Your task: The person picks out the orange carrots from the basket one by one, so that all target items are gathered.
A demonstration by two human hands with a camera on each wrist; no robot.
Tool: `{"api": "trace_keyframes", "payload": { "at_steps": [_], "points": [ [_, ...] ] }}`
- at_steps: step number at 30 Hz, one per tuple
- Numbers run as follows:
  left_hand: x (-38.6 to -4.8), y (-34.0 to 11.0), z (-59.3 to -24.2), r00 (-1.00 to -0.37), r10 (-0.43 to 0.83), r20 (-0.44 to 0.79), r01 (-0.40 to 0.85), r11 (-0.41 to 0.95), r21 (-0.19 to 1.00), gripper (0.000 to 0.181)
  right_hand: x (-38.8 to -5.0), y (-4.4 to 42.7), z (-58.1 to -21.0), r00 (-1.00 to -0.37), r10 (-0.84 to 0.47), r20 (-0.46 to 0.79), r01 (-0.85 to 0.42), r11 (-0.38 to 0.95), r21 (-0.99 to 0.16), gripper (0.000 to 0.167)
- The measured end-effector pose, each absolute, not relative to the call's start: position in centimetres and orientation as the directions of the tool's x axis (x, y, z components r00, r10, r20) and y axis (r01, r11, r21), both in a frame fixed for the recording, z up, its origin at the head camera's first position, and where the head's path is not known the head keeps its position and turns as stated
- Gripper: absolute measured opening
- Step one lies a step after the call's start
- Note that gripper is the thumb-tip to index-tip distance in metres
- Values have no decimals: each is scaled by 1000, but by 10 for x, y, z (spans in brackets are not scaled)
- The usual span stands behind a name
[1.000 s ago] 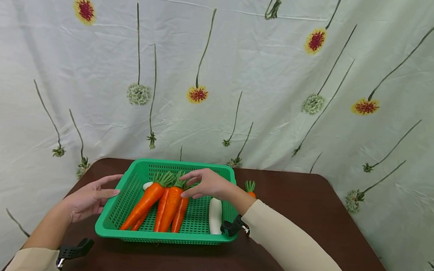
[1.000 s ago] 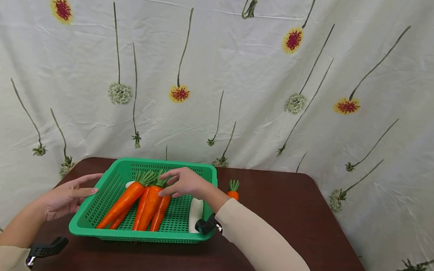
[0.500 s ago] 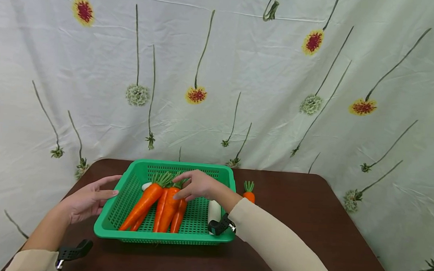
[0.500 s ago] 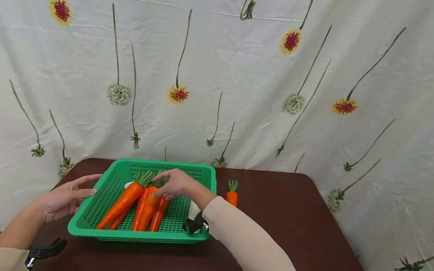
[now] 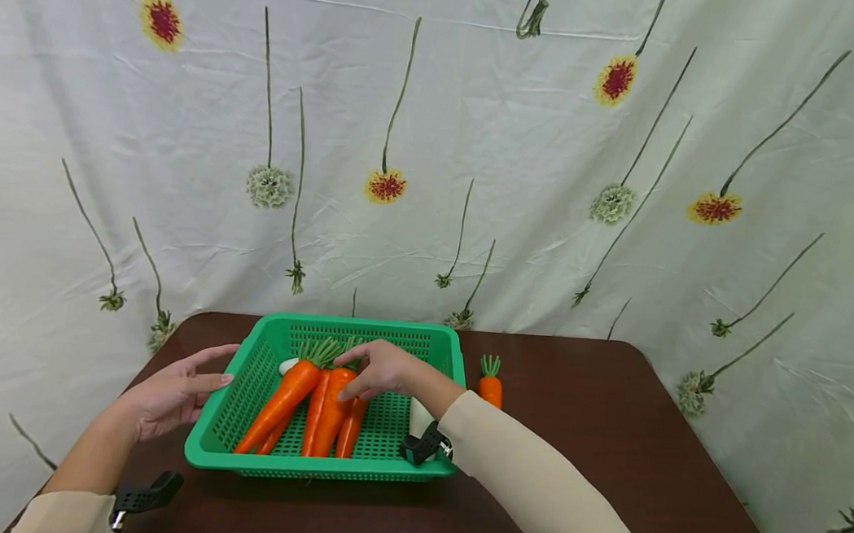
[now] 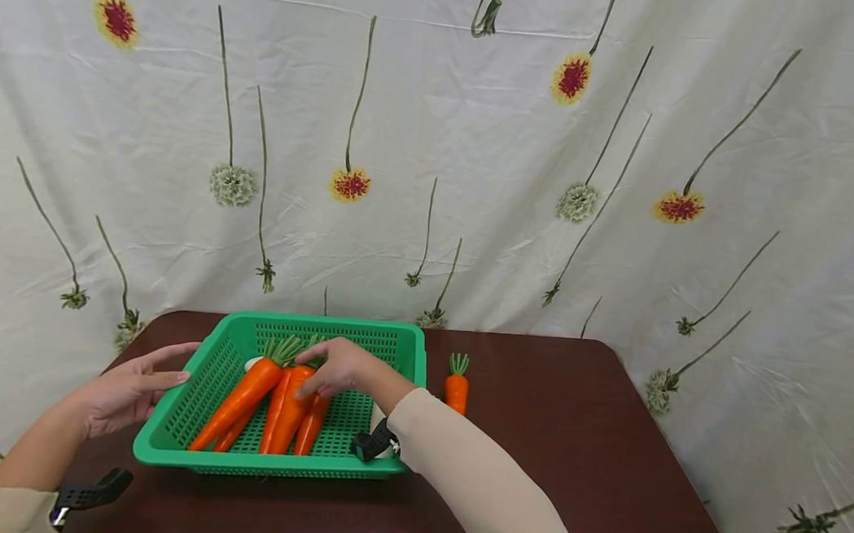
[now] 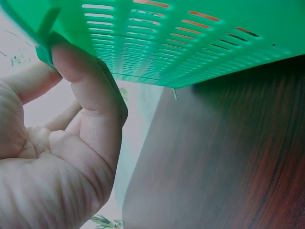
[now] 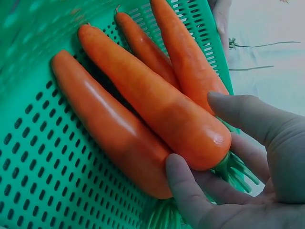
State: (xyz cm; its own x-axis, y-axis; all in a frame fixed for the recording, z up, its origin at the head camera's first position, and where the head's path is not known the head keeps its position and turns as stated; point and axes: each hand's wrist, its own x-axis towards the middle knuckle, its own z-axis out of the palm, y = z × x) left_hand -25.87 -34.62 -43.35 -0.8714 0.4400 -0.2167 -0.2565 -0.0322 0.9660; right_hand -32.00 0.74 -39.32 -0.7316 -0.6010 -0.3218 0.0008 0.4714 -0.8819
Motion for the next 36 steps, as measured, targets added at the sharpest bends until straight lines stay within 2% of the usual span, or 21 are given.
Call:
{"api": "trace_keyframes", "payload": {
  "at_steps": [12, 20, 36],
  "points": [
    [-258, -345, -433, -871, 442, -214, -257, -40, 966, 71, -321, 2, -395, -747, -588, -311, -4, 471, -882, 52],
    [-258, -346, -434, -864, 462, -200, -255, -60, 965, 68, -320, -3, -395, -795, -546, -263, -43, 484, -874, 51],
    [-256, -345, -432, -858, 476, -192, -255, -70, 964, 61, -321, 0, -389, -829, -523, -201, -33, 404, -914, 51]
  ]
}}
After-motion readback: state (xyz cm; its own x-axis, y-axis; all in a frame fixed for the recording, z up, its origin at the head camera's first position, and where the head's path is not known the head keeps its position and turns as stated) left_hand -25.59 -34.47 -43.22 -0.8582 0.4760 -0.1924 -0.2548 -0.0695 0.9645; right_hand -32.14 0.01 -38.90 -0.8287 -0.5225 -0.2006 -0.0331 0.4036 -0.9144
